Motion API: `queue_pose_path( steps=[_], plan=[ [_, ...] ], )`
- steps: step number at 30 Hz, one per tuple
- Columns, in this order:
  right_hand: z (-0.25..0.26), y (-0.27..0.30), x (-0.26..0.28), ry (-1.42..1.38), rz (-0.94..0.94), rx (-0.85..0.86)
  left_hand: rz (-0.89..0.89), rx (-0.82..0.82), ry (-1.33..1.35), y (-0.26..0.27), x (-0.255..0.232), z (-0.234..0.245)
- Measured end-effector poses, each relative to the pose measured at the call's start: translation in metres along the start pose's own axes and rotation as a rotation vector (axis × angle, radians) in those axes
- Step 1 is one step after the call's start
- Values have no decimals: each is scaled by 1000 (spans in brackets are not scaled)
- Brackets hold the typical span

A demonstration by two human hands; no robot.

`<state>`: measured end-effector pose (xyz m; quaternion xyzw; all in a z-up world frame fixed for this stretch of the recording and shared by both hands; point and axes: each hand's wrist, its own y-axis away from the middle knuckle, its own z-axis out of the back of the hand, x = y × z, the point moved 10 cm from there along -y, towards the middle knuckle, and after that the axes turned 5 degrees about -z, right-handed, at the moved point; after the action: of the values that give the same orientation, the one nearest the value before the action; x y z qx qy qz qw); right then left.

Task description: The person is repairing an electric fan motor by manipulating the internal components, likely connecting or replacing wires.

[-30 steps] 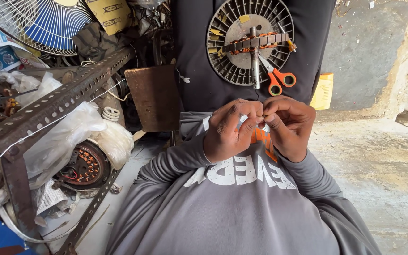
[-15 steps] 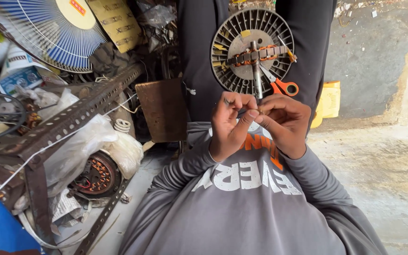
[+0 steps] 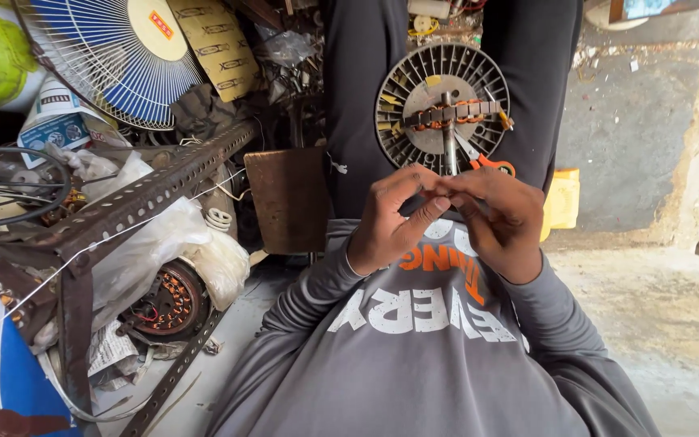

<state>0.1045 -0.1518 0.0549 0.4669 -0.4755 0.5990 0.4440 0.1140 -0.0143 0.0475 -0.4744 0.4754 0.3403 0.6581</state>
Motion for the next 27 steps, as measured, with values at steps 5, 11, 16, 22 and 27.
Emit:
queue_pose_path(
  steps=[5, 11, 16, 22, 27],
  plan=[
    [1, 8, -33, -163, -104, 6, 75, -38, 82, 9, 13, -5],
    [-10, 15, -80, -789, -338, 66, 30, -113, 185, 6, 1, -7],
    [-7, 12, -80, -849, -264, 88, 14, -134, 78, 6, -5, -9],
    [-7, 13, -90, -946, -298, 127, -31, -171, -5, 8, -15, -8],
    [-8, 16, -82, -941, -242, 133, -52, -168, 21, 12, -19, -7]
  ],
)
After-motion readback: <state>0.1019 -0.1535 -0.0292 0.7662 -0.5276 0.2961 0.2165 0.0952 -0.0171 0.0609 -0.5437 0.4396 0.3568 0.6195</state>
